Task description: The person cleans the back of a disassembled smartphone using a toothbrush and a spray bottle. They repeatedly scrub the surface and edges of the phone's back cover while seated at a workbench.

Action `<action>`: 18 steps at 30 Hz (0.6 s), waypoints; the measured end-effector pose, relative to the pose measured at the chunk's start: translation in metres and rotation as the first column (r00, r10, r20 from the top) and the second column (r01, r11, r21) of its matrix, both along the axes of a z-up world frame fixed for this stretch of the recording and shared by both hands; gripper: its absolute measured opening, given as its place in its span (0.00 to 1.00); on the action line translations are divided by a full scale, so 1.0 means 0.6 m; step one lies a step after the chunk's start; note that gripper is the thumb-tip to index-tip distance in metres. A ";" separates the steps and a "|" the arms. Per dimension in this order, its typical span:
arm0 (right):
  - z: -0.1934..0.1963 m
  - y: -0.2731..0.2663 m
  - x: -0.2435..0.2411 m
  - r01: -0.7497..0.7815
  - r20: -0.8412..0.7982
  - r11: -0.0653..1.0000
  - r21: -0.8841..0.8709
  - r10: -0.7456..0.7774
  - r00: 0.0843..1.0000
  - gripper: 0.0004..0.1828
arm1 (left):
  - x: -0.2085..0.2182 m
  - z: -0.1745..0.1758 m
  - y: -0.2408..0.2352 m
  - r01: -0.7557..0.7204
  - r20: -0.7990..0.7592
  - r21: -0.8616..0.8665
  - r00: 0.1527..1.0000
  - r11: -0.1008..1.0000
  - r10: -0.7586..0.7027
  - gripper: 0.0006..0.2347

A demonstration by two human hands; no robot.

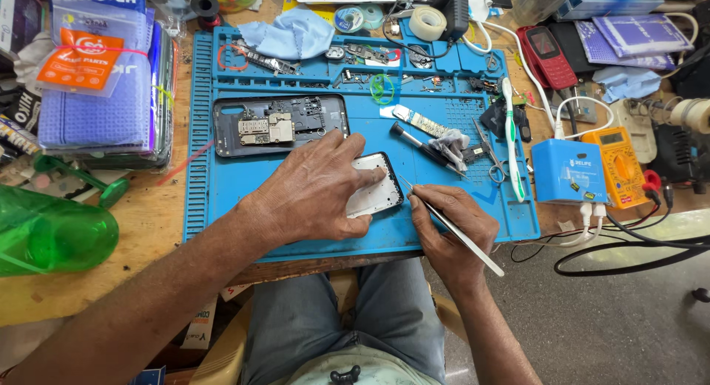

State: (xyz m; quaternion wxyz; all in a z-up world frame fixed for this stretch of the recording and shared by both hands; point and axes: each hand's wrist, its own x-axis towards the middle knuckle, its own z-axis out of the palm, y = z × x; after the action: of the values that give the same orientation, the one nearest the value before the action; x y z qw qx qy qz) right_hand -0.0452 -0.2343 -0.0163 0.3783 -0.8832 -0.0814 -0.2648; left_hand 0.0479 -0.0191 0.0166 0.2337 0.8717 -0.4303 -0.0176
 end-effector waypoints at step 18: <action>0.009 0.014 0.005 0.009 -0.045 0.996 -0.088 -0.013 0.999 0.10 | 0.001 0.000 -0.003 0.002 -0.026 0.013 1.000 1.000 -0.002 0.26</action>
State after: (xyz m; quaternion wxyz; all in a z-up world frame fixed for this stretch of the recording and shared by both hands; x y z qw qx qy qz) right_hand -0.0425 -0.2260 -0.0106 0.3393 -0.9053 -0.0795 -0.2429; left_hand 0.0483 -0.0207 0.0165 0.2335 0.8726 -0.4279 -0.0319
